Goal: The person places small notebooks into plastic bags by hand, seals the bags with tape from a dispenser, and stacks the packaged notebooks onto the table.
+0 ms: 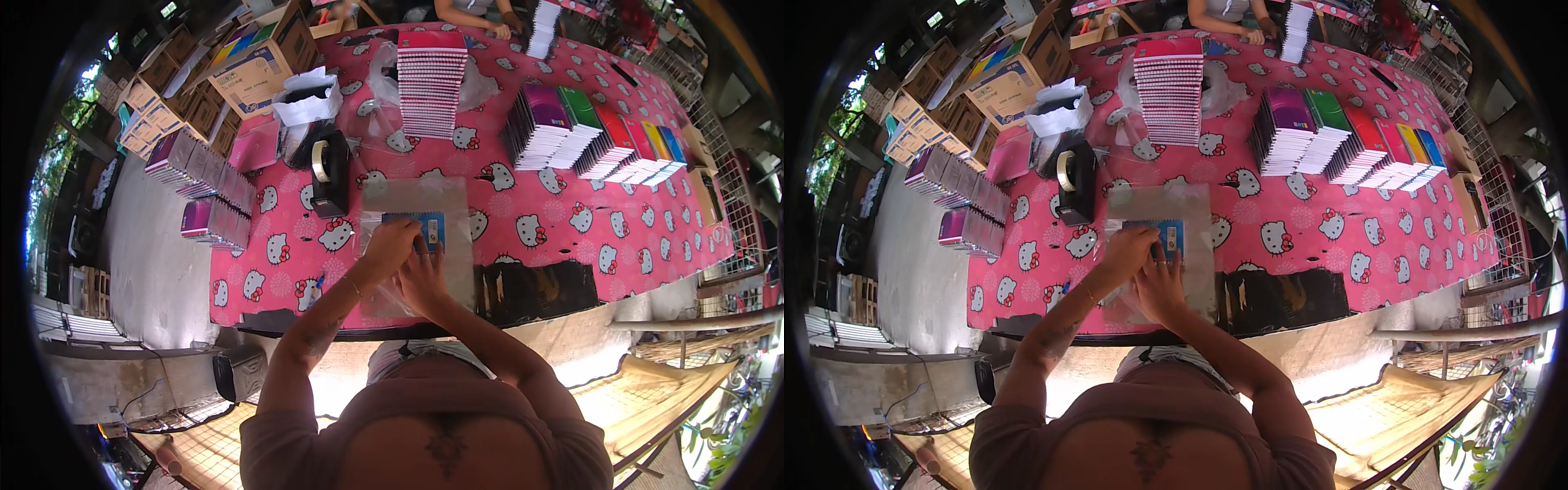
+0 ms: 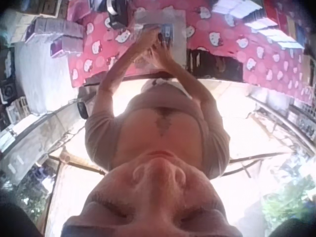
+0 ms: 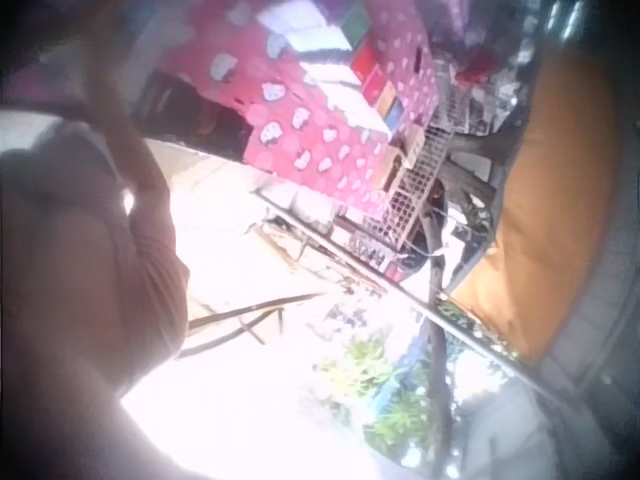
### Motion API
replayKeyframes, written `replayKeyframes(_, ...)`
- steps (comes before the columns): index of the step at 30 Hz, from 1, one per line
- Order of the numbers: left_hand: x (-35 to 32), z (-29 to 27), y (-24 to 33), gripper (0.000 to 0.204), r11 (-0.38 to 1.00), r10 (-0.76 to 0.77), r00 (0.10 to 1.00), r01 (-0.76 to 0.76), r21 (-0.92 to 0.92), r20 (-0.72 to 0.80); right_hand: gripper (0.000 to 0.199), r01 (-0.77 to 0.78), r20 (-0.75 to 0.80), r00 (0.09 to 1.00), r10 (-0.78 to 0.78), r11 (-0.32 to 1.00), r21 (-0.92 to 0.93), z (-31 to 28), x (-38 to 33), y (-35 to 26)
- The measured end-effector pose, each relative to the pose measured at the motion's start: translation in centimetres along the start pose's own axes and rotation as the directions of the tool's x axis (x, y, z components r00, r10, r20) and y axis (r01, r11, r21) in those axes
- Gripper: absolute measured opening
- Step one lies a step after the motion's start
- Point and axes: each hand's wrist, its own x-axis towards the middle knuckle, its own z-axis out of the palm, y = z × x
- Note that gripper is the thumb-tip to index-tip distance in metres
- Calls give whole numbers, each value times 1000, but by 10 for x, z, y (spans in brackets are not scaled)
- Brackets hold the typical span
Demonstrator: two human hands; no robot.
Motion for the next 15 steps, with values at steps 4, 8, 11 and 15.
replayKeyframes(4, -8, 15, 14, 16, 999, -37, 990, 40, 19, -133, 58, 35, 44, 999, -31, 994, -104, 24, -5, 9)
replayKeyframes(8, -9, 13, 14, 12, 999, -50, 989, 47, -25, -140, 60, 36, 87, 996, -33, 999, -30, 25, -5, 12)
replayKeyframes(11, -9, 3, 6, 12, 986, -132, 991, 128, -109, -25, 65, -47, 140, 990, 28, 991, 129, 5, 4, 4)
replayKeyframes(15, 4, -16, -12, 13, 904, -235, 972, 228, -363, 26, 74, -242, 149, 969, 199, 890, 386, 7, 12, 17)
